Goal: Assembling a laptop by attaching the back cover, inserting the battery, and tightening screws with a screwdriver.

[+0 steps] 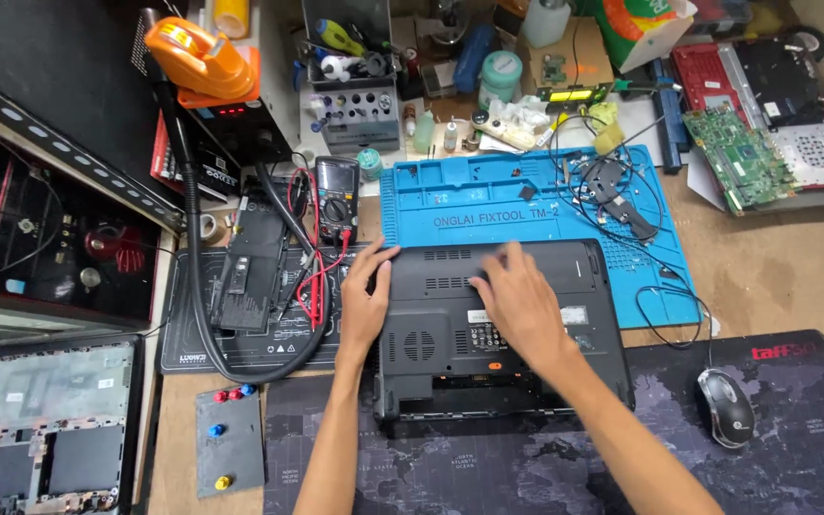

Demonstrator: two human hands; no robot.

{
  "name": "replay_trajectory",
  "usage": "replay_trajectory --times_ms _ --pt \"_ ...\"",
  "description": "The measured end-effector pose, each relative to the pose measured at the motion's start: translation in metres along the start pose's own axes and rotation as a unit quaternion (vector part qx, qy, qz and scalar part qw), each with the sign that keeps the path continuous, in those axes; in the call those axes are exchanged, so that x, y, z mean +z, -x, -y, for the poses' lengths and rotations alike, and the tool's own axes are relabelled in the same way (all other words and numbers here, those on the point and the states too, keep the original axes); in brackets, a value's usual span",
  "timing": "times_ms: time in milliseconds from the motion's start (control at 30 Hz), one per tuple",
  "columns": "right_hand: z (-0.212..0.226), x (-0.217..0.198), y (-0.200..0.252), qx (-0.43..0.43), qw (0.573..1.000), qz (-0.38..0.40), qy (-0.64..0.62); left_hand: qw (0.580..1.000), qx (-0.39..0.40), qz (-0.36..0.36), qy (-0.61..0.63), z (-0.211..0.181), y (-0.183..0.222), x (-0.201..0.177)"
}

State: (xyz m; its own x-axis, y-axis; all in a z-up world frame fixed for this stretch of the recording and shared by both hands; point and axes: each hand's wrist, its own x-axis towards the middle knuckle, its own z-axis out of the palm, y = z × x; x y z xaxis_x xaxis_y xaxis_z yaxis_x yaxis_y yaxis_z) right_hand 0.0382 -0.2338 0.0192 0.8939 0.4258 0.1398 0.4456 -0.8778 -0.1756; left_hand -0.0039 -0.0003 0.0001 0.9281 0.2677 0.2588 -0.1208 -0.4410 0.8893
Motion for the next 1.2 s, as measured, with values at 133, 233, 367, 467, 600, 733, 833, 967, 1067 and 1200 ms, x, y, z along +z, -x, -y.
replay_trajectory --times_ms 133,233,367,467,600,733,833,967,1067,1200 --pt "0.032 -0.02 -0.06 -0.041 0.993 -0.064 -0.086 1.0 -0.013 -0.009 0.017 -0.003 -0.002 0.0" --pt "0.068 -0.028 -0.102 -0.108 0.973 -0.094 -0.183 1.0 0.003 -0.012 0.021 -0.005 -0.001 -0.002" --pt "0.121 -0.039 -0.139 -0.209 0.952 -0.133 -0.18 1.0 0.002 -0.016 0.021 0.001 -0.004 -0.001" --pt "0.141 -0.015 -0.167 -0.214 0.95 -0.157 -0.163 0.999 -0.024 -0.001 0.037 0.006 -0.003 0.0" --pt "0.153 -0.003 -0.189 -0.188 0.959 -0.149 -0.151 0.997 -0.03 0.007 0.068 0.0 -0.004 -0.002" --pt "0.15 -0.004 -0.188 -0.166 0.962 -0.154 -0.152 0.997 -0.033 0.009 0.064 -0.007 -0.004 -0.006" --pt "0.141 -0.02 -0.177 -0.163 0.949 -0.171 -0.207 0.998 -0.038 0.014 0.058 -0.016 -0.006 -0.008" --pt "0.122 -0.065 -0.146 -0.179 0.886 -0.302 -0.302 0.999 -0.023 0.017 0.036 -0.014 -0.005 -0.008" --pt "0.094 -0.089 -0.119 -0.166 0.834 -0.335 -0.405 1.0 -0.003 0.004 0.027 -0.006 -0.005 -0.004" --pt "0.046 -0.096 -0.079 0.001 0.793 -0.211 -0.572 0.999 0.001 -0.008 0.031 -0.005 -0.003 -0.003"
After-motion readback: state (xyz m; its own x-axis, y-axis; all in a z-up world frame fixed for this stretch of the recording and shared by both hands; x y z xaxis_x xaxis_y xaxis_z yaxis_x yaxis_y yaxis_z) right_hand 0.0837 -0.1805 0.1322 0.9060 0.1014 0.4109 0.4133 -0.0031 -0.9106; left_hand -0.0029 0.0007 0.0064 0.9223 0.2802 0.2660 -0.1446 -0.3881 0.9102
